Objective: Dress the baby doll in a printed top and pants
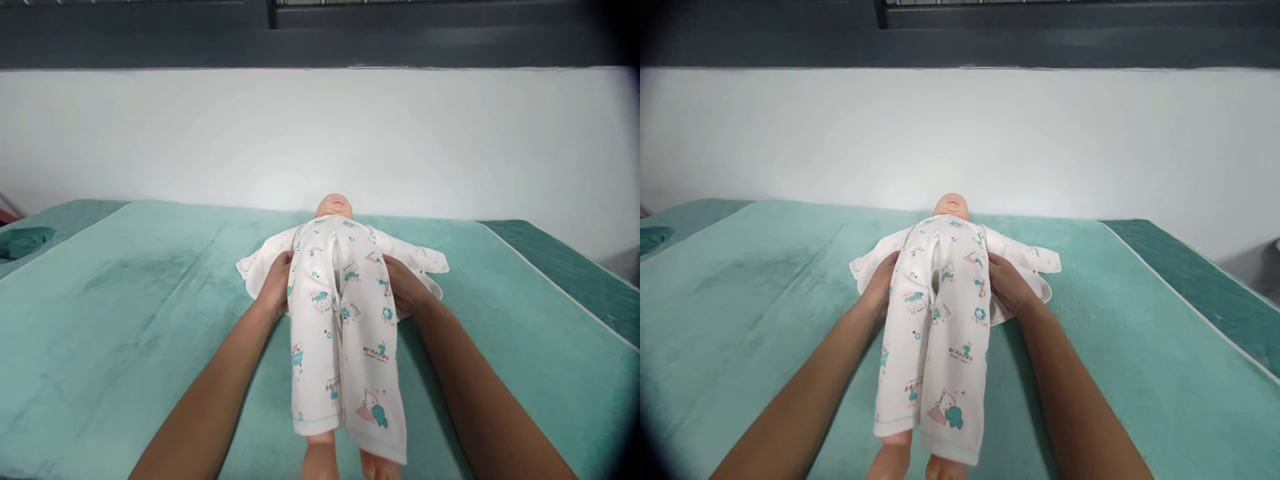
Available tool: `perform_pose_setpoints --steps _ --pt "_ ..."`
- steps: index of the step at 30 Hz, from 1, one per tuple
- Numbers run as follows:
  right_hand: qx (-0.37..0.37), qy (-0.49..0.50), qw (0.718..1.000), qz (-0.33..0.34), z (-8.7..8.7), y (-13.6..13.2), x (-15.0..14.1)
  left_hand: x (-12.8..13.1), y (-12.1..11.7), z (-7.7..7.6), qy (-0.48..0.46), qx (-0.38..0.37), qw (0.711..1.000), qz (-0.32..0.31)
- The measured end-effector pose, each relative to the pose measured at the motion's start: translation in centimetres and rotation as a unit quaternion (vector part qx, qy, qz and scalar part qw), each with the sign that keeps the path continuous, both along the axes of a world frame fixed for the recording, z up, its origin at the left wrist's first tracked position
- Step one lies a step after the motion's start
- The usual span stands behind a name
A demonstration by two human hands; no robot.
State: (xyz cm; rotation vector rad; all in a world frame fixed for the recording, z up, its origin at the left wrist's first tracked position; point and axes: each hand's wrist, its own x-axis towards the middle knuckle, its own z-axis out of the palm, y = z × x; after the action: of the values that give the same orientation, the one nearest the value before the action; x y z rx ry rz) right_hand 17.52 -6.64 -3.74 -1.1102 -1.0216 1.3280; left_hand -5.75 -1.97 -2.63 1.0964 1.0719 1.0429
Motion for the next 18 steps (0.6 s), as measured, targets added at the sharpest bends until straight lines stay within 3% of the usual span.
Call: perform_pose_setpoints --steps 5,12,18 --pt "-0.005 0.016 1.0 -0.004 1.0 -0.34 -0.65 0.14 -0.46 0.21 -0.081 -0.048 0.993 -0.069" --pt "-0.002 0.034 0.998 -0.056 0.95 -0.33 -0.77 0.15 -0.65 0.07 -0.086 -0.059 0.993 -0.059" --pt "0.006 0.021 0.999 -0.047 0.67 -0.15 -0.34 0.24 -0.52 0.19 -0.086 -0.124 0.985 -0.079"
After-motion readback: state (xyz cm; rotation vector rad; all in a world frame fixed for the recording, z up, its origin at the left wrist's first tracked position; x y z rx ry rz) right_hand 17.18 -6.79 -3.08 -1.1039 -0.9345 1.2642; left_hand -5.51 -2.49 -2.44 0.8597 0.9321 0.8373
